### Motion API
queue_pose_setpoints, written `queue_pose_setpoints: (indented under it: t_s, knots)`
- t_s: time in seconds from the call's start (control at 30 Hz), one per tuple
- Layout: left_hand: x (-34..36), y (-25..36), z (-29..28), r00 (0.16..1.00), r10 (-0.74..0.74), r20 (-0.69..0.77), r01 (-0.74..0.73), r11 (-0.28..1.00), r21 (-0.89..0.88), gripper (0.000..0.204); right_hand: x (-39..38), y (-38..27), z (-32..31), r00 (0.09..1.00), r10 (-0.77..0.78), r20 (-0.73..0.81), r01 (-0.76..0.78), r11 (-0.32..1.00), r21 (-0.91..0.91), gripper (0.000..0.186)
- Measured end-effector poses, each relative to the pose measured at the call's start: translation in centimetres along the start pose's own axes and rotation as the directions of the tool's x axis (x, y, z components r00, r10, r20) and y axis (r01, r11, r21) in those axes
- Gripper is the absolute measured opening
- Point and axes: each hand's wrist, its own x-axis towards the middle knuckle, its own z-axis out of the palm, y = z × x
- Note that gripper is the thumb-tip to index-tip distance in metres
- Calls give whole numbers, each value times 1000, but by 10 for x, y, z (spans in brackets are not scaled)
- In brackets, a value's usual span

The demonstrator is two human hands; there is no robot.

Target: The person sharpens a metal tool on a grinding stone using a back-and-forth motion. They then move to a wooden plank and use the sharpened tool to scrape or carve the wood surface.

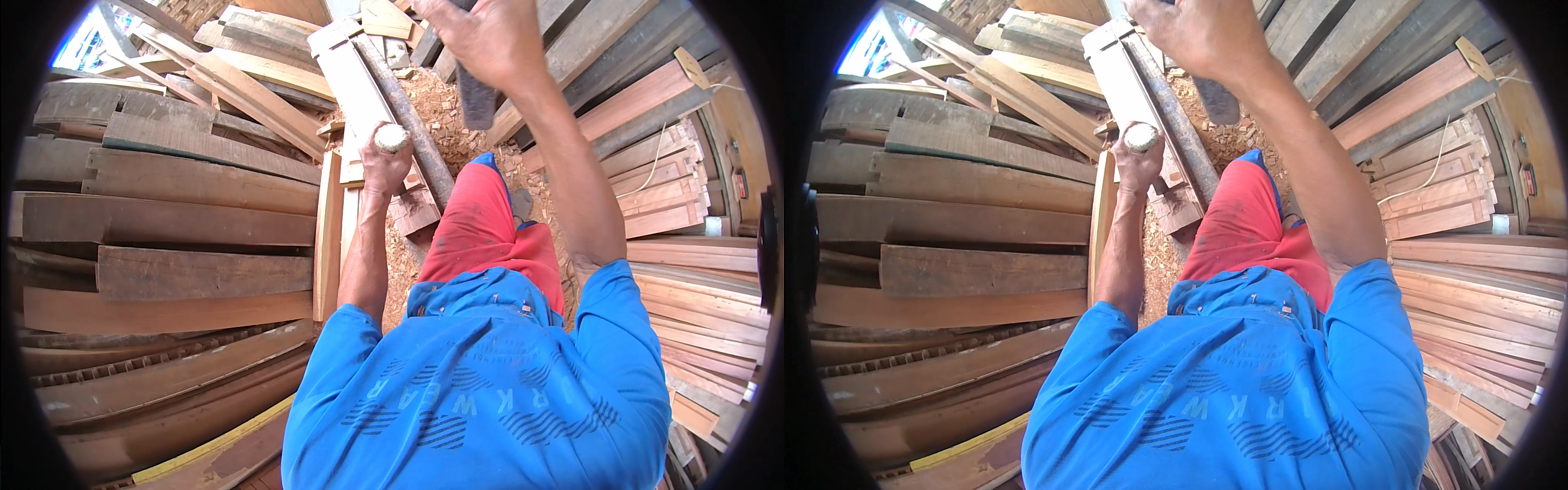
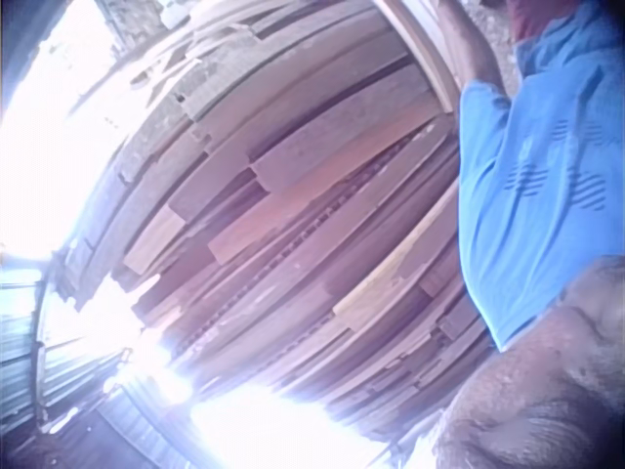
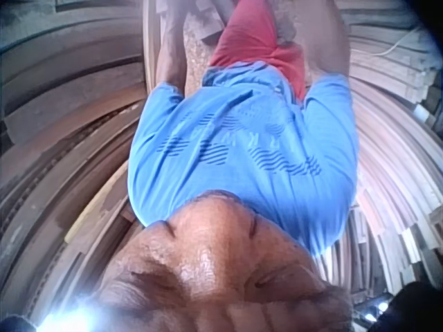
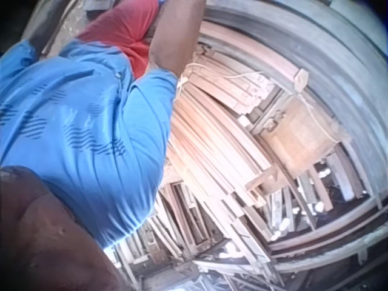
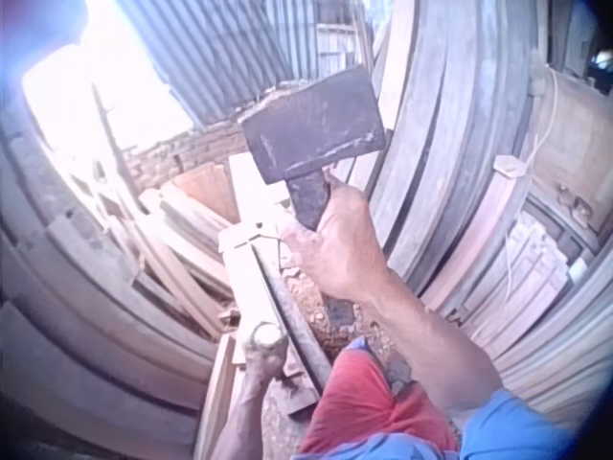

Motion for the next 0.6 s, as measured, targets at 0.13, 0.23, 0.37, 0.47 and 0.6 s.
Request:
queue_pose_setpoints:
  t_s: [0.13, 0.23, 0.37, 0.47, 0.6]
  knots:
    - [1, -23, 8, 973, 230, -29, -221, 958, 182, 28, -77, 82, 40, 870, 219, 443, 128, 766, -629, 44]
    - [3, -21, 8, 978, 207, -42, -199, 970, 138, 25, -80, 67, 24, 752, 402, 523, -38, 818, -574, 46]
    - [3, 2, -3, 998, 60, 3, -60, 994, 87, 23, -49, 55, 13, 973, 42, 228, 17, 969, -248, 40]
    - [4, 5, -5, 1000, 17, -3, -17, 994, 105, 23, -5, -15, -8, 996, 86, -19, -83, 989, 121, 27]
    - [1, -7, -1, 997, 76, 4, -75, 987, 143, 23, -30, 43, 17, 998, -64, -3, 60, 952, -300, 30]
